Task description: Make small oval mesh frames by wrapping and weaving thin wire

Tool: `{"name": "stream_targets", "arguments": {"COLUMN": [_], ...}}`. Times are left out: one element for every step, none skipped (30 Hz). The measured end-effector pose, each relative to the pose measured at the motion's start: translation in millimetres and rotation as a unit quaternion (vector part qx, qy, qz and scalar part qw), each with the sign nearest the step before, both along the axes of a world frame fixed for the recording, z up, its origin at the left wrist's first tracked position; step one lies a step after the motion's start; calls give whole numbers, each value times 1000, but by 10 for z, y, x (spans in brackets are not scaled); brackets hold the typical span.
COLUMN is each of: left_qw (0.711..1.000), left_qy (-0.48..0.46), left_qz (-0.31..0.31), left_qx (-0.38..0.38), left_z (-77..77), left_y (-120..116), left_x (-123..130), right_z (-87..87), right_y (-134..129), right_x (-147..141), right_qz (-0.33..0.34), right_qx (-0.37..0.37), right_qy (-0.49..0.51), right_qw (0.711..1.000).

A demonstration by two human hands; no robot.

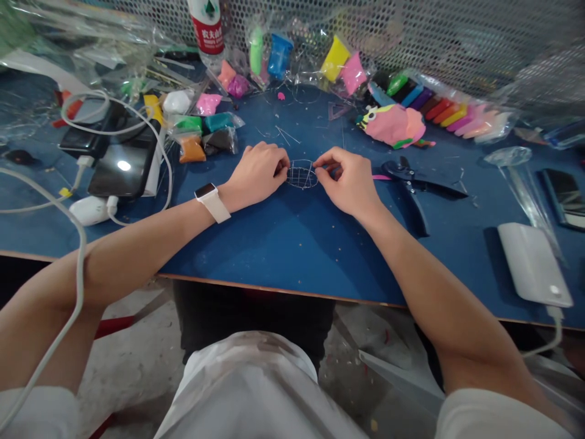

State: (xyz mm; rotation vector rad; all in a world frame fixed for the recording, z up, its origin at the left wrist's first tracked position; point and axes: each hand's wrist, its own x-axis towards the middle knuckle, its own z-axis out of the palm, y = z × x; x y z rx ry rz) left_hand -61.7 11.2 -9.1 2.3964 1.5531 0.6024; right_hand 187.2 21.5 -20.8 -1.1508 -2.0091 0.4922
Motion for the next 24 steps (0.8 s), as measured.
{"name": "stream_targets", "arguments": {"left_qw": [1000, 1000, 1000, 1000, 1000, 1000, 1000, 1000, 1000, 1000, 1000, 1000, 1000, 1000, 1000, 1000, 998, 996, 993, 990, 986, 982, 977, 972], "left_qy": [2, 5, 5, 6, 7, 8, 11, 15, 20, 24, 27, 26, 21, 10, -7, -31, -58, -86, -112, -134, -152, -168, -183, -197], "left_qz": [-1, -2, -4, -6, -8, -11, -12, -13, -14, -13, -12, -9, -4, 0, 4, 4, 0, -8, -18, -28, -37, -44, -50, -55], "left_qx": [1, 1, 1, 1, 1, 2, 2, 3, 4, 6, 9, 12, 15, 15, 12, 5, -4, -16, -30, -44, -61, -79, -98, -117], "left_z": [9, 17, 25, 31, 34, 34, 31, 25, 16, 5, -6, -16, -22, -23, -18, -8, 7, 27, 48, 71, 92, 111, 126, 138], "left_y": [-8, -14, -20, -24, -27, -27, -27, -25, -23, -20, -18, -16, -16, -17, -20, -24, -32, -41, -53, -66, -80, -94, -108, -122], "left_x": [-4, -8, -12, -15, -16, -14, -9, -3, 5, 12, 17, 19, 16, 8, -4, -20, -38, -55, -71, -83, -91, -94, -94, -91], "right_z": [1, 2, 4, 7, 9, 11, 13, 13, 13, 13, 14, 16, 21, 28, 37, 48, 60, 72, 81, 88, 91, 91, 88, 83], "right_y": [-9, -19, -31, -42, -53, -61, -67, -70, -72, -74, -75, -78, -82, -88, -95, -103, -111, -118, -124, -129, -132, -132, -131, -128], "right_x": [-1, -4, -8, -13, -18, -21, -23, -22, -20, -16, -12, -7, -2, 1, 4, 6, 6, 6, 5, 4, 3, 1, 0, -2], "right_qz": [-2, -2, -1, 1, 4, 6, 7, 7, 6, 5, 5, 4, 3, 2, 2, 2, 2, 3, 3, 2, 3, 4, 7, 13], "right_qx": [-5, -6, -5, -1, 6, 13, 20, 24, 26, 25, 24, 22, 21, 20, 20, 20, 21, 21, 19, 16, 10, 1, -11, -26], "right_qy": [3, 7, 10, 12, 15, 18, 20, 22, 22, 20, 18, 16, 17, 19, 22, 26, 30, 33, 37, 41, 47, 55, 66, 81], "right_qw": [1000, 1000, 1000, 1000, 1000, 1000, 1000, 999, 999, 999, 1000, 1000, 1000, 1000, 1000, 999, 999, 999, 999, 999, 999, 999, 998, 996]}}
